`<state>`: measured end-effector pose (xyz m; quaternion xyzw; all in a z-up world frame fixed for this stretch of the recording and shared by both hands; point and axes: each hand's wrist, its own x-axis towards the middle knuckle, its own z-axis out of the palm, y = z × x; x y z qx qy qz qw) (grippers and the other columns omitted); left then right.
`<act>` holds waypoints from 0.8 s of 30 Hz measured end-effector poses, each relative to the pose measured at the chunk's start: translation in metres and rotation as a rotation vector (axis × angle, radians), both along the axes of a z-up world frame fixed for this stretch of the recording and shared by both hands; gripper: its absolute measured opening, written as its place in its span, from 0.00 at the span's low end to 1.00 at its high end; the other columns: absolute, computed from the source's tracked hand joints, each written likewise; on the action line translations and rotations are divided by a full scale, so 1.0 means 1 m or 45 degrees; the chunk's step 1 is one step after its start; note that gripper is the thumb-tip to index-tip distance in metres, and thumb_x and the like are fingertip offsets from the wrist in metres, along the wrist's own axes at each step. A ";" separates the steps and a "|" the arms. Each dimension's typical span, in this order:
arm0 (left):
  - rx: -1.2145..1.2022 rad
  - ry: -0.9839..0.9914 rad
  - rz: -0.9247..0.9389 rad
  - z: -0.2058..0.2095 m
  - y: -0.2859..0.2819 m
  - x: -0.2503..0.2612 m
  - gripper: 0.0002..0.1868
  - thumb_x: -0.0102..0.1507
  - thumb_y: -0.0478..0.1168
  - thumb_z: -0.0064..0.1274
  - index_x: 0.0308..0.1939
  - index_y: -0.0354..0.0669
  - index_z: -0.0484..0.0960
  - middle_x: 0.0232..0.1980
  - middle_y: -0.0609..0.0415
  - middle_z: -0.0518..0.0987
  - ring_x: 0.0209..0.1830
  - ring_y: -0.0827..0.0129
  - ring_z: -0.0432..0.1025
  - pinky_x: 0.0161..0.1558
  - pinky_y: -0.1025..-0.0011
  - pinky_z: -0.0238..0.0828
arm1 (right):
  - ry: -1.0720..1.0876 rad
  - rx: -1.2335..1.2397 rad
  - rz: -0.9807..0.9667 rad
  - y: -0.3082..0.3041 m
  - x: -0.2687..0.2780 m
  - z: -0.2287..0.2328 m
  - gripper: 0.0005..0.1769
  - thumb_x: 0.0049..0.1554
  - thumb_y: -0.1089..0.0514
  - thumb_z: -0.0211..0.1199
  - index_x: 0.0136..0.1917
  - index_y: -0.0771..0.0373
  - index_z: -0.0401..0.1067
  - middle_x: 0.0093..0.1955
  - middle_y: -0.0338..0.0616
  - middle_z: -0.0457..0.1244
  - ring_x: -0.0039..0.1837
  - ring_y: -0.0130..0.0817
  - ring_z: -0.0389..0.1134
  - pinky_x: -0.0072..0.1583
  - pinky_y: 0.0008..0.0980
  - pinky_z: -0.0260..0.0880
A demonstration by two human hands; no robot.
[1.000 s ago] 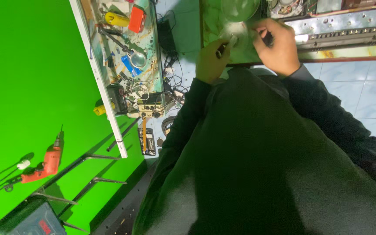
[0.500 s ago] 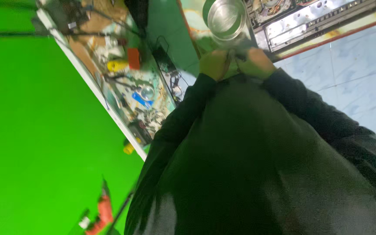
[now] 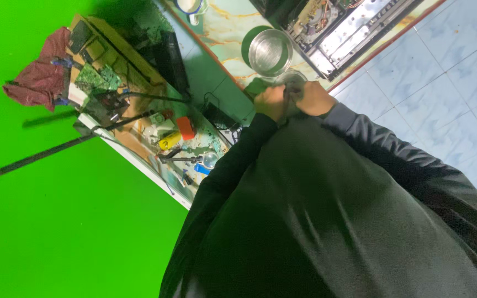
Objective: The person uses a screwdriver to remove screws from a disassembled electronic device on a workbench. They then use a brush to clean the internal components and circuit boards. Finally, they use pliers to manipulate small parts and wires within the device.
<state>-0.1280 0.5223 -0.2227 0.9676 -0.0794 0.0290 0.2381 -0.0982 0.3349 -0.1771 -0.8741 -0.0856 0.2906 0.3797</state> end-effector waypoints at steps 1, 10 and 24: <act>-0.023 -0.006 -0.009 -0.001 0.001 0.001 0.13 0.63 0.51 0.54 0.42 0.49 0.85 0.32 0.45 0.80 0.30 0.46 0.76 0.34 0.47 0.71 | -0.068 0.079 -0.022 0.001 -0.002 0.002 0.18 0.57 0.53 0.64 0.57 0.64 0.77 0.45 0.66 0.69 0.49 0.62 0.72 0.54 0.50 0.73; -0.008 0.330 0.125 0.010 -0.005 0.011 0.11 0.58 0.50 0.59 0.39 0.52 0.86 0.33 0.45 0.83 0.35 0.44 0.77 0.37 0.46 0.72 | -0.108 0.092 0.072 0.002 0.008 -0.014 0.20 0.58 0.47 0.65 0.57 0.62 0.78 0.45 0.62 0.69 0.47 0.58 0.73 0.51 0.48 0.73; -0.344 0.522 0.594 0.109 -0.028 0.006 0.17 0.56 0.55 0.62 0.37 0.47 0.87 0.31 0.51 0.84 0.32 0.57 0.80 0.36 0.61 0.76 | 0.019 0.266 0.296 -0.010 0.031 0.007 0.21 0.65 0.60 0.60 0.67 0.73 0.61 0.45 0.59 0.70 0.45 0.49 0.75 0.47 0.39 0.77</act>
